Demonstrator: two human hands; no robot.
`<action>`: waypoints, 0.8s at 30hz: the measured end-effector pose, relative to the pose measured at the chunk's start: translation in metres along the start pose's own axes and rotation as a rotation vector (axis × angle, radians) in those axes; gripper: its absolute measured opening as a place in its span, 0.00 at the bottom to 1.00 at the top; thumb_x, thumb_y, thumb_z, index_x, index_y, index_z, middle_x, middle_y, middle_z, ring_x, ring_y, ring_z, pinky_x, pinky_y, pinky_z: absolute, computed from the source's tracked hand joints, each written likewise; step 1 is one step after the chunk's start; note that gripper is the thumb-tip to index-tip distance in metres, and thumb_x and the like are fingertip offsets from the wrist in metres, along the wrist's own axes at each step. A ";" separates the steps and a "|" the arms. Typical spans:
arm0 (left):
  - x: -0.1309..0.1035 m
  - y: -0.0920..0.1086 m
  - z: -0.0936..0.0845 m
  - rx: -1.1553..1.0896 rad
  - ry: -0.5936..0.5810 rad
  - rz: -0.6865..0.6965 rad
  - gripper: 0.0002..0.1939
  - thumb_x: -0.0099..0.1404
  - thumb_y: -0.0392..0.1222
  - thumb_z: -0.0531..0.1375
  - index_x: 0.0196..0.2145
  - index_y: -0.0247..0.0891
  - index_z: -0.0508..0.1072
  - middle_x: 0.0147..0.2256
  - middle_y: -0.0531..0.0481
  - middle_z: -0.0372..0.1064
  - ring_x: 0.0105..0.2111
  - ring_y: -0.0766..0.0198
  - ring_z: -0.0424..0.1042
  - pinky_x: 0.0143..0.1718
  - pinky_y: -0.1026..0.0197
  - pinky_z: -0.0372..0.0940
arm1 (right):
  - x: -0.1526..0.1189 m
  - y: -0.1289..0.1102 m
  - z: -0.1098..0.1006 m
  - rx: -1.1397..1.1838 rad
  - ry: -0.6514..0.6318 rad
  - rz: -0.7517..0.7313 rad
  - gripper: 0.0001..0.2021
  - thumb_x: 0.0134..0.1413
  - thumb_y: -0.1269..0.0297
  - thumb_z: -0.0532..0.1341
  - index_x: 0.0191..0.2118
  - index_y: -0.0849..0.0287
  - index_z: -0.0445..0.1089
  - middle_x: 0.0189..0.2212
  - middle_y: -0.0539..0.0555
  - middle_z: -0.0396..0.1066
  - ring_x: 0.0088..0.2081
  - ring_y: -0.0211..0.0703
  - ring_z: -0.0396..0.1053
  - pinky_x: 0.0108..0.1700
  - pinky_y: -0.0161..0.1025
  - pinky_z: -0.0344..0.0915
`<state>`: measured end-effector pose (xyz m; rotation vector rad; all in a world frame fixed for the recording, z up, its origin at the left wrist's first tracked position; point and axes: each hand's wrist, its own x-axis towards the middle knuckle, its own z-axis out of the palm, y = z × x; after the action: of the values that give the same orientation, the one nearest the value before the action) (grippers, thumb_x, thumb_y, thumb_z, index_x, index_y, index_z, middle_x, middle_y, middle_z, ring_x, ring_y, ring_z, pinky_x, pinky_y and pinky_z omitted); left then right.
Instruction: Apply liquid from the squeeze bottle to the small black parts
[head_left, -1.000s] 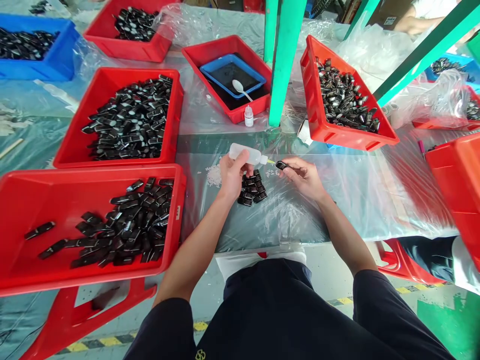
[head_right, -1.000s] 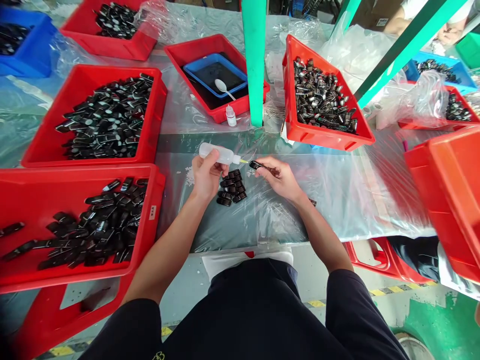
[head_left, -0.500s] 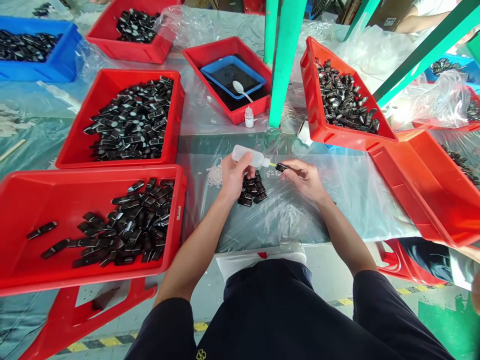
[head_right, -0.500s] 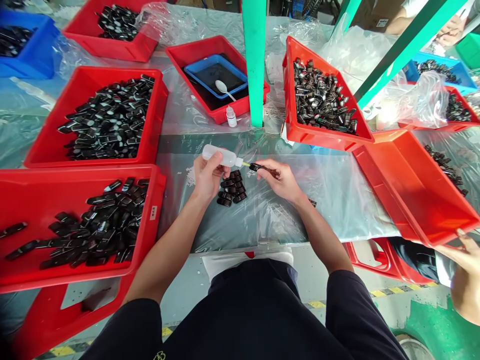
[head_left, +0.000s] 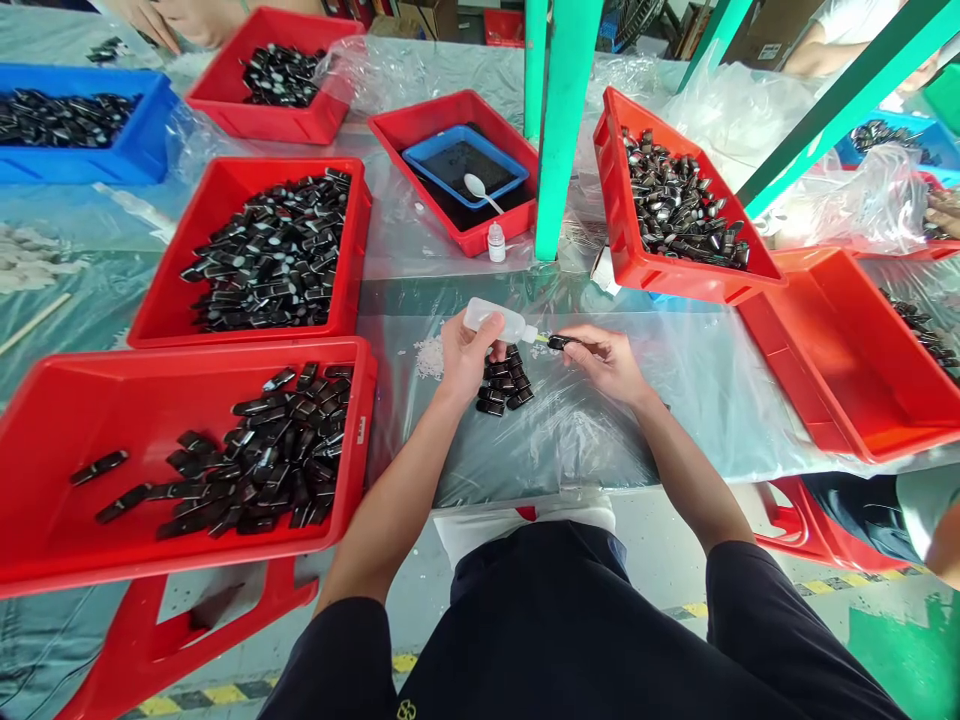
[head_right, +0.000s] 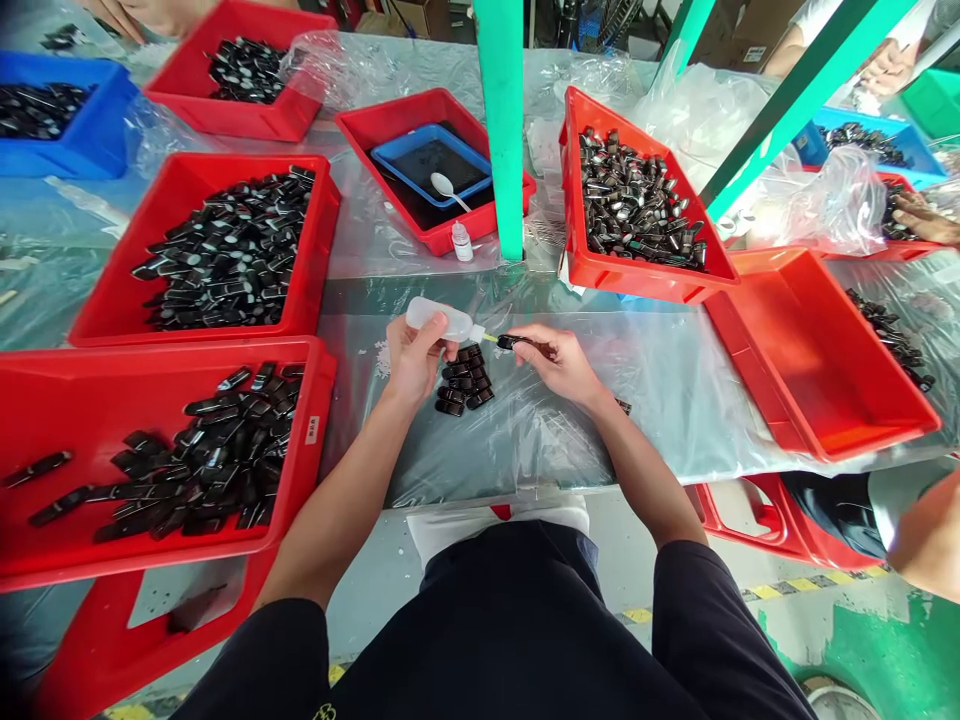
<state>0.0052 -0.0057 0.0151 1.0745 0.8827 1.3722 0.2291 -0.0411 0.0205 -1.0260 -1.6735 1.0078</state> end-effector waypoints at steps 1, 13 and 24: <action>0.000 0.001 0.000 0.004 -0.001 -0.001 0.25 0.54 0.64 0.74 0.29 0.37 0.77 0.19 0.54 0.66 0.17 0.70 0.63 0.18 0.65 0.55 | 0.000 0.000 0.000 0.001 -0.001 -0.002 0.22 0.67 0.42 0.63 0.46 0.56 0.80 0.32 0.52 0.77 0.31 0.39 0.72 0.36 0.39 0.69; -0.003 0.001 0.006 -0.057 0.054 0.004 0.26 0.53 0.64 0.74 0.30 0.36 0.78 0.20 0.53 0.67 0.17 0.70 0.64 0.18 0.65 0.57 | -0.002 0.003 0.007 0.102 0.048 0.076 0.26 0.64 0.37 0.64 0.49 0.57 0.80 0.29 0.51 0.75 0.27 0.37 0.68 0.30 0.37 0.66; -0.005 0.007 0.007 -0.047 0.059 0.013 0.27 0.53 0.65 0.74 0.29 0.37 0.77 0.18 0.55 0.66 0.16 0.70 0.63 0.17 0.66 0.55 | -0.003 0.004 0.012 0.144 0.097 0.071 0.24 0.63 0.39 0.66 0.49 0.54 0.82 0.30 0.52 0.77 0.29 0.39 0.69 0.29 0.37 0.66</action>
<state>0.0100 -0.0122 0.0230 1.0099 0.8827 1.4352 0.2193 -0.0450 0.0130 -1.0284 -1.4728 1.0911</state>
